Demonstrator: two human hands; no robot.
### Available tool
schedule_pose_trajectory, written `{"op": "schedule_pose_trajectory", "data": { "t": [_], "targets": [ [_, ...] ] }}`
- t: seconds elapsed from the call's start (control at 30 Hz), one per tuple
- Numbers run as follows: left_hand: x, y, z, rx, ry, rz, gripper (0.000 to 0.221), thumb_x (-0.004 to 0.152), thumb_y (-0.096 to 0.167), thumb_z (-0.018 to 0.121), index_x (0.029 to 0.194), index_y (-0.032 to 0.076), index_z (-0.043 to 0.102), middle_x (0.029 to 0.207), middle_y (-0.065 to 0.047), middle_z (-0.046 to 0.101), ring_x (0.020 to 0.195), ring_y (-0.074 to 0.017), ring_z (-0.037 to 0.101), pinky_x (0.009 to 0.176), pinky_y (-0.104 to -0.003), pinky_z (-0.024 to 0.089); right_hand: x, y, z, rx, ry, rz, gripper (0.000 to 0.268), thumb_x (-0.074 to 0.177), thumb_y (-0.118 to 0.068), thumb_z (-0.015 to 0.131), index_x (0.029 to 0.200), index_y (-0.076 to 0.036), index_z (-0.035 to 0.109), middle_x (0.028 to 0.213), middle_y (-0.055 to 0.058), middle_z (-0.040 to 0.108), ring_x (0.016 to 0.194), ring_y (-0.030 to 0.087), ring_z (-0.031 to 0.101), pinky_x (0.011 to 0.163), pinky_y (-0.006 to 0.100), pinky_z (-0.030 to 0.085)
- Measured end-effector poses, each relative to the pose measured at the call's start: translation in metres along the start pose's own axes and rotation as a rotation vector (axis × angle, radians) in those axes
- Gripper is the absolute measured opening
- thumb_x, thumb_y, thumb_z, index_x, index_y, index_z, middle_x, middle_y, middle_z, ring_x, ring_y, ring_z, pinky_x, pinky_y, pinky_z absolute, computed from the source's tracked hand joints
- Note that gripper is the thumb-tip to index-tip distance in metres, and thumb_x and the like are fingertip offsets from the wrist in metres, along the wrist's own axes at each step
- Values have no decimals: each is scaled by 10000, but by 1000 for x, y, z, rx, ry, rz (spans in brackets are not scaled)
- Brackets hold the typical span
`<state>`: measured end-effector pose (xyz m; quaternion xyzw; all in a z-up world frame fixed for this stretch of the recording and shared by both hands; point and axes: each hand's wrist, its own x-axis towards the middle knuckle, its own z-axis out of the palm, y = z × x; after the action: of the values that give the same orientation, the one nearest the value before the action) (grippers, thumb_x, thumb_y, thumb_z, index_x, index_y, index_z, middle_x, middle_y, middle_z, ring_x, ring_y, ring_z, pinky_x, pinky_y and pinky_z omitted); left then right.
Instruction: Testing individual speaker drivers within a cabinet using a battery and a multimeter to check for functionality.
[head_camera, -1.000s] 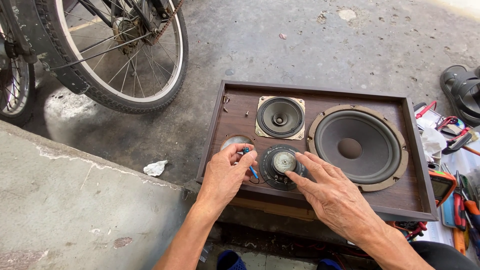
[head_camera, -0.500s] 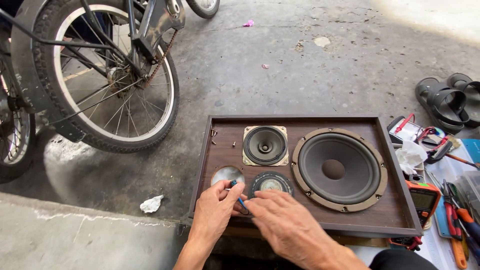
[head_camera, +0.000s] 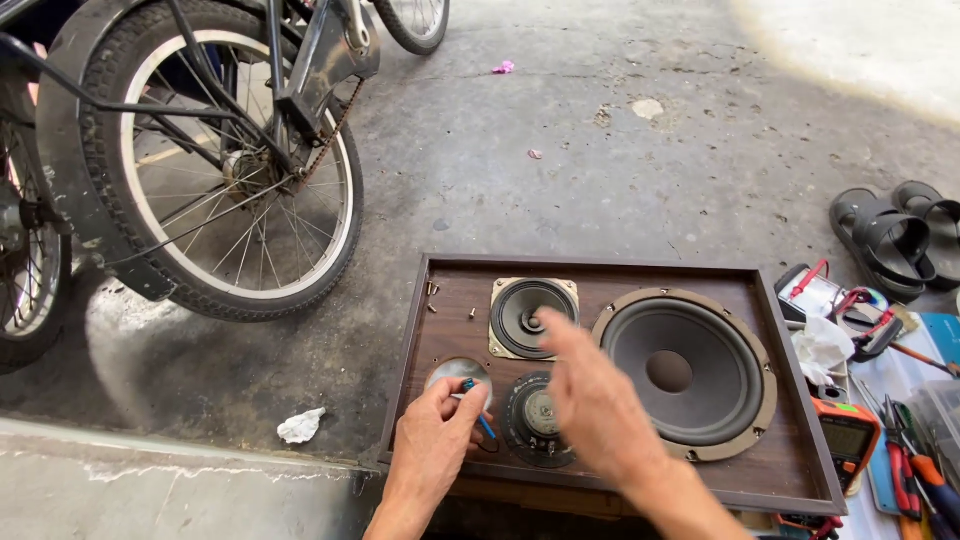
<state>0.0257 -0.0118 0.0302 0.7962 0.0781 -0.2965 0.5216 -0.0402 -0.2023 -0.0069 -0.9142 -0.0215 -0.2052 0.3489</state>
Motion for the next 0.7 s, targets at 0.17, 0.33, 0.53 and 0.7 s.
{"op": "schedule_pose_trajectory", "data": {
  "t": [0.17,0.33,0.53,0.7],
  "targets": [
    [-2,7,-2,100,-47,3,297,1021,432,668,1128,196,812,874,23,861,724,-101,722,830,-258,614,31,24,1,49,-101,282,787,1021,3,397,1748,-215,190,1799,53,368,1402,177,714,915,428,609],
    [10,-4,-3,112,-49,18,310,1003,456,671,1135,211,808,851,25,857,708,-107,713,812,-261,609,30,31,30,98,-250,197,834,1033,8,385,1779,-199,73,1613,194,532,1407,278,732,1047,468,590],
    [11,-5,-8,70,-64,12,329,1001,449,671,1177,212,816,875,20,856,737,-110,722,823,-254,613,34,42,50,12,-258,205,822,1036,-9,388,1774,-203,80,1633,206,503,1412,268,718,985,459,596],
    [11,-4,-10,84,-56,3,326,998,449,668,1173,225,828,874,27,860,752,-94,723,836,-254,602,36,46,52,12,-290,238,840,1036,-16,386,1774,-206,33,1638,166,478,1453,244,694,841,468,625]
  ]
}}
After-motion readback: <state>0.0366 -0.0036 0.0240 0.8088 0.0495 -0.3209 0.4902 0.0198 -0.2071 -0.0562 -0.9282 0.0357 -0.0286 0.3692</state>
